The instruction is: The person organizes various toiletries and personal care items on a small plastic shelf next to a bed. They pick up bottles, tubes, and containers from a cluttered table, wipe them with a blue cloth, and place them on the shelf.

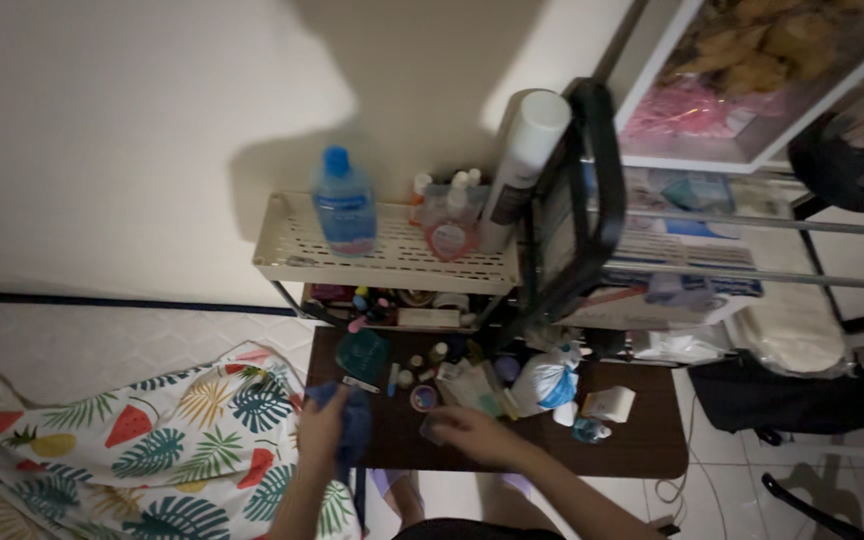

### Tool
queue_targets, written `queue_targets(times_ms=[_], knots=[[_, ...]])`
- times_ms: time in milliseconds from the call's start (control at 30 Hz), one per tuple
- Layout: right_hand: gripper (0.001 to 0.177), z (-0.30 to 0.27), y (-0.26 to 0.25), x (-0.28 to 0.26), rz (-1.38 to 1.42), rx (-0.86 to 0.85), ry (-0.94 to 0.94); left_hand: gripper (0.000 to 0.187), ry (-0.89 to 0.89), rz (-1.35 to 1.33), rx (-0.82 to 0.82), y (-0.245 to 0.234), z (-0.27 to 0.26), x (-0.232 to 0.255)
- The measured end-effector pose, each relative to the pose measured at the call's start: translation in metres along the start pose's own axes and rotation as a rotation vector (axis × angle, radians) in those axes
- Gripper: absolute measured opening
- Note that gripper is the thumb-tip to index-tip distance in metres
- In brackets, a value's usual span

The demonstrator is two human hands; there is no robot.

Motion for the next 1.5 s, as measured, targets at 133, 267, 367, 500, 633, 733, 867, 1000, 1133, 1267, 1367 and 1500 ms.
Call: queue_targets(times_ms=[133,267,367,500,633,733,867,1000,1133,1267,1367,1500], knots=[[0.049,-0.064,-0.057,0.066,-0.141,0.102,0.086,0.031,0.024,-0.207,0.053,-0.001,-0.034,0.034],[0.044,-0.128,-0.122,0.141,-0.248,0.291,0.383,0.035,0.098,-0.201,0.215,0.02,-0.093,0.062],[0.042,-0.161,-0.175,0.18,-0.451,0.441,0.525,0.035,0.188,-0.093,0.399,0.06,-0.132,0.067],[0.04,-0.178,-0.206,0.19,-0.577,0.737,0.251,0.038,0.273,-0.148,0.418,0.11,-0.159,0.062],[0.014,-0.171,-0.196,0.165,-1.013,0.482,0.025,0.038,0.36,-0.185,0.434,0.136,-0.18,0.056],[0.032,-0.164,-0.172,0.167,-1.212,0.139,0.156,0.038,0.436,-0.18,0.444,0.146,-0.202,0.051],[0.024,-0.135,-0.143,0.204,-1.676,0.074,-0.185,0.039,0.448,-0.147,0.484,0.155,-0.23,0.049],[0.02,-0.106,-0.149,0.257,-1.891,0.022,-0.199,0.044,0.454,-0.172,0.512,0.154,-0.254,0.034],[0.02,-0.103,-0.15,0.249,-1.77,-0.057,-0.34,0.04,0.448,-0.36,0.482,0.135,-0.269,0.011],[0.029,-0.125,-0.132,0.167,-1.474,-0.229,-0.075,0.04,0.322,-0.668,0.482,0.115,-0.273,-0.012],[0.048,-0.147,-0.114,0.074,-1.033,-0.213,-0.082,0.041,0.29,-0.687,0.456,0.11,-0.268,-0.013],[0.056,-0.151,-0.085,-0.037,-0.485,-0.247,-0.378,0.047,0.526,-0.346,0.229,0.14,-0.244,0.011]])
Point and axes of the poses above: each hand's wrist, its own z-axis towards the middle knuckle, its own y-axis out of the palm, x = y × z, the point moved 1 cm from there along z, towards the middle knuckle, and after that the axes turned 11 degrees about -x, right-handed, at the moved point
